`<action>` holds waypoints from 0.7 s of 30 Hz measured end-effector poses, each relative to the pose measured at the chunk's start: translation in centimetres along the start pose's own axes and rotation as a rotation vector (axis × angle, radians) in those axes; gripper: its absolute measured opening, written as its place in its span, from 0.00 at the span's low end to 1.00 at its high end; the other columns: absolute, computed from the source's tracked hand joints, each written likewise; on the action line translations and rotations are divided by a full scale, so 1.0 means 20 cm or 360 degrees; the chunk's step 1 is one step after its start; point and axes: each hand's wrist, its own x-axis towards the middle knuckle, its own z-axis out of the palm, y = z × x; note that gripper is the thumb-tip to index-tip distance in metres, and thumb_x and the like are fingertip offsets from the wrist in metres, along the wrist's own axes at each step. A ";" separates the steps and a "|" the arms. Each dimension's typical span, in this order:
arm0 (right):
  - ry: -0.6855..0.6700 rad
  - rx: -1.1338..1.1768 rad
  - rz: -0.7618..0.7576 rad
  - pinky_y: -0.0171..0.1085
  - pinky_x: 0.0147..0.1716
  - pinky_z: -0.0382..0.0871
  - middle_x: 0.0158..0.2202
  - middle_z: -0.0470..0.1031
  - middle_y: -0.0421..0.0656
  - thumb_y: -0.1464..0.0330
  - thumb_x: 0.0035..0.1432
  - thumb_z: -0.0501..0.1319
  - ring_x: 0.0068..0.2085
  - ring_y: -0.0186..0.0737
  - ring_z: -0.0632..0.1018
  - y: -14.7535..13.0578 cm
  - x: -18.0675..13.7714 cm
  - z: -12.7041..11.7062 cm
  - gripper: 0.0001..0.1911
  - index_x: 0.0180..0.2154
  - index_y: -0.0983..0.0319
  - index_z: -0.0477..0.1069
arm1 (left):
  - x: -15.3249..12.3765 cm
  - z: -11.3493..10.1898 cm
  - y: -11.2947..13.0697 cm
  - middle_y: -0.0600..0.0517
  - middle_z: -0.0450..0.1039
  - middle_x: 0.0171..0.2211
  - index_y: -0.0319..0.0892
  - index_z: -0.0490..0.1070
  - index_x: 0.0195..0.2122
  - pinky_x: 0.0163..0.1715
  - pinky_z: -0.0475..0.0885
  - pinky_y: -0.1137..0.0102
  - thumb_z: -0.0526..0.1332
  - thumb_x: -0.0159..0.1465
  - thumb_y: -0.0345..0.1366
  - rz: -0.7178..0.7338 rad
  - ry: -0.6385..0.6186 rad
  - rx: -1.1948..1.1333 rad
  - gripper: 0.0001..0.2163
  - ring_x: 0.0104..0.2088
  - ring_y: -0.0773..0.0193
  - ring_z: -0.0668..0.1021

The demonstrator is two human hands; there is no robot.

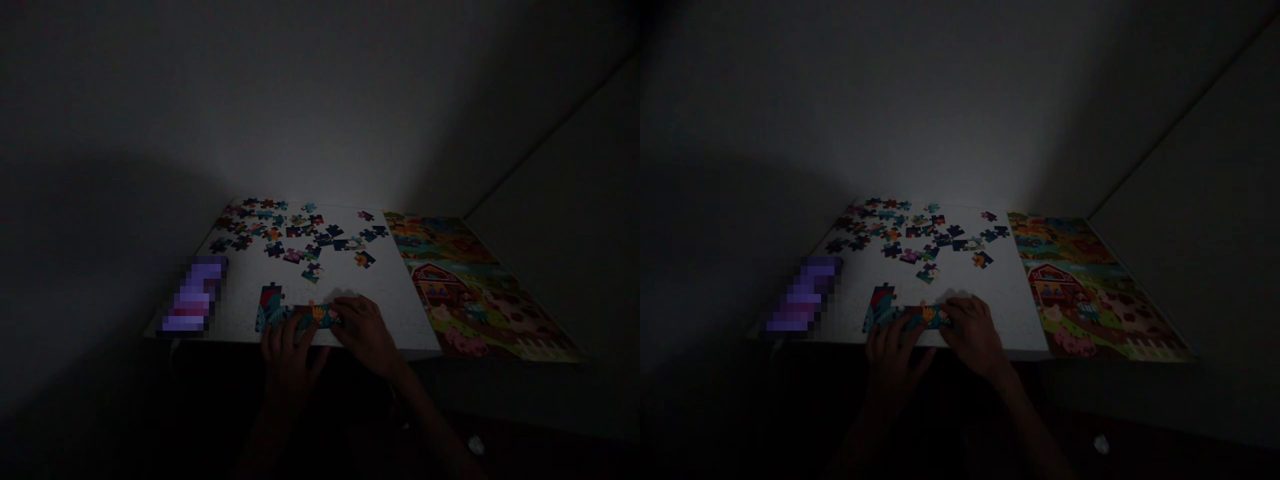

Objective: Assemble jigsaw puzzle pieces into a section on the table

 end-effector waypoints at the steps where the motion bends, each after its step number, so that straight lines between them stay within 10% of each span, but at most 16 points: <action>1: -0.0005 -0.0005 -0.0001 0.56 0.59 0.58 0.56 0.73 0.46 0.66 0.60 0.62 0.57 0.49 0.70 0.00 0.00 0.00 0.21 0.55 0.55 0.70 | 0.00 0.00 0.00 0.43 0.71 0.54 0.47 0.75 0.51 0.60 0.54 0.47 0.60 0.65 0.46 0.0001 -0.0004 0.0004 0.17 0.53 0.48 0.71; 14: -0.0003 0.0005 -0.0011 0.56 0.60 0.56 0.55 0.72 0.46 0.66 0.61 0.61 0.57 0.49 0.70 -0.01 0.00 0.00 0.19 0.54 0.56 0.70 | 0.00 -0.01 0.01 0.42 0.68 0.56 0.52 0.75 0.52 0.60 0.54 0.45 0.60 0.65 0.45 0.0011 -0.0052 0.0035 0.15 0.53 0.47 0.70; 21: 0.0361 0.0159 0.0234 0.48 0.51 0.68 0.48 0.76 0.49 0.72 0.61 0.55 0.51 0.47 0.74 0.00 0.00 0.04 0.16 0.50 0.61 0.71 | -0.01 0.00 -0.02 0.43 0.67 0.57 0.52 0.74 0.54 0.61 0.52 0.46 0.61 0.64 0.45 0.0078 -0.0057 0.0055 0.17 0.55 0.48 0.69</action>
